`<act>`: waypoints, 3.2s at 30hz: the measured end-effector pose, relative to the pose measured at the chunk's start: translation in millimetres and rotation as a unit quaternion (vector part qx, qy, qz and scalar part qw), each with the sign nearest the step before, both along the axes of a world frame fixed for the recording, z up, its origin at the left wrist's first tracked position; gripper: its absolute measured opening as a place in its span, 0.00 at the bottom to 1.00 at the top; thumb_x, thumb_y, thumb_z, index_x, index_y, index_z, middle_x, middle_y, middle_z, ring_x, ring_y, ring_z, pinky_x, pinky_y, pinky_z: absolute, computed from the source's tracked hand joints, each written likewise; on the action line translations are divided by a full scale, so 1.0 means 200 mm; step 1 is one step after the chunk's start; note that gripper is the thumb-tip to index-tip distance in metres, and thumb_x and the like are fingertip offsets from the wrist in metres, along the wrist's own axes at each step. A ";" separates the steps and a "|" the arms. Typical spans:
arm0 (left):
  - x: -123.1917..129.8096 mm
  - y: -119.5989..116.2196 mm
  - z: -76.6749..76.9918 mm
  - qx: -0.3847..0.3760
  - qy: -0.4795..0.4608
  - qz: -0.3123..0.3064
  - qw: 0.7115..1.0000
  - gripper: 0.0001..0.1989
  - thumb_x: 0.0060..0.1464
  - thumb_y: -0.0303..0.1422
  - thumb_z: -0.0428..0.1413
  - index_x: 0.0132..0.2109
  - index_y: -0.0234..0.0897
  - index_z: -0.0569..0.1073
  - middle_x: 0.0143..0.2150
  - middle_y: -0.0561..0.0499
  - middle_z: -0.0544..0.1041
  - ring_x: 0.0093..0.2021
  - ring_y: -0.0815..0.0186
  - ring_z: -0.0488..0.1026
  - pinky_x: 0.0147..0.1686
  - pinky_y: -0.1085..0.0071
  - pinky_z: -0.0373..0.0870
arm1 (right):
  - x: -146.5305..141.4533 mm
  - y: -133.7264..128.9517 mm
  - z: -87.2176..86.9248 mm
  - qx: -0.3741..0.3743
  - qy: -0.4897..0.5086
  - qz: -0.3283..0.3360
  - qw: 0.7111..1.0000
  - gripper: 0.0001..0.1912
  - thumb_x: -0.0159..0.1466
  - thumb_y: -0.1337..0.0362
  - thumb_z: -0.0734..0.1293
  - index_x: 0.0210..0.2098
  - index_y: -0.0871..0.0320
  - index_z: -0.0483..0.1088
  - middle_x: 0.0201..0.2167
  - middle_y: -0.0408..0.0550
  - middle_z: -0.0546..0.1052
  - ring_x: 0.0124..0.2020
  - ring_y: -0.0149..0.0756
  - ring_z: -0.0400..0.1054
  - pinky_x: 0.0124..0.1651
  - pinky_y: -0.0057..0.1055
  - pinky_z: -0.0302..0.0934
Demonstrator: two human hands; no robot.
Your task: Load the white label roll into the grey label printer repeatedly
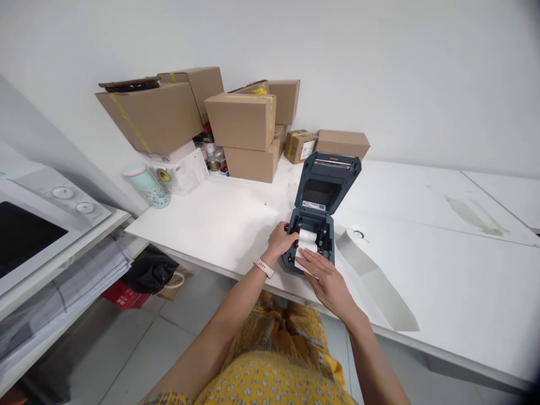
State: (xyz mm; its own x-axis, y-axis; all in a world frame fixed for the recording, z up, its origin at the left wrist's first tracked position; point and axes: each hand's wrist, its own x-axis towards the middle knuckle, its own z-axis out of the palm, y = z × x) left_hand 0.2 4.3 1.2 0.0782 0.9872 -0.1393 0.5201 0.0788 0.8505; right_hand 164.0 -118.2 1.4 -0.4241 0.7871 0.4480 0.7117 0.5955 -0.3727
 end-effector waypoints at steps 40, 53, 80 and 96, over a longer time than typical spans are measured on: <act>-0.06 -0.67 -0.02 0.420 0.124 -0.163 0.884 0.22 0.61 0.33 0.50 0.62 0.43 0.67 0.61 0.44 0.73 0.66 0.56 0.64 0.67 0.48 0.60 | 0.31 0.14 0.56 0.088 0.202 -0.160 0.962 0.19 0.69 0.53 0.62 0.57 0.47 0.70 0.59 0.50 0.74 0.62 0.46 0.66 0.64 0.52 0.61; -0.09 -0.69 -0.18 0.522 0.136 -0.063 0.840 0.11 0.61 0.26 0.51 0.43 0.44 0.77 0.51 0.46 0.80 0.58 0.58 0.71 0.57 0.53 0.72 | 0.19 0.57 0.58 0.162 0.235 -0.182 0.941 0.23 0.73 0.54 0.51 0.48 0.55 0.74 0.47 0.52 0.78 0.52 0.43 0.71 0.58 0.46 0.64; -0.05 -0.45 -0.19 0.453 -0.010 -0.120 0.883 0.21 0.62 0.39 0.43 0.52 0.38 0.74 0.55 0.42 0.77 0.65 0.55 0.65 0.67 0.49 0.54 | -0.02 0.02 -0.26 0.181 0.213 -0.157 0.947 0.26 0.69 0.64 0.50 0.58 0.50 0.71 0.55 0.49 0.77 0.61 0.50 0.66 0.64 0.58 0.56; 0.00 -0.72 0.00 -0.188 -0.353 0.061 0.915 0.19 0.46 0.46 0.64 0.30 0.36 0.68 0.22 0.59 0.65 0.20 0.75 0.58 0.20 0.76 0.51 | -0.07 -0.09 0.00 0.046 0.333 -0.146 0.931 0.20 0.72 0.59 0.54 0.54 0.53 0.72 0.57 0.50 0.75 0.66 0.45 0.60 0.66 0.55 0.53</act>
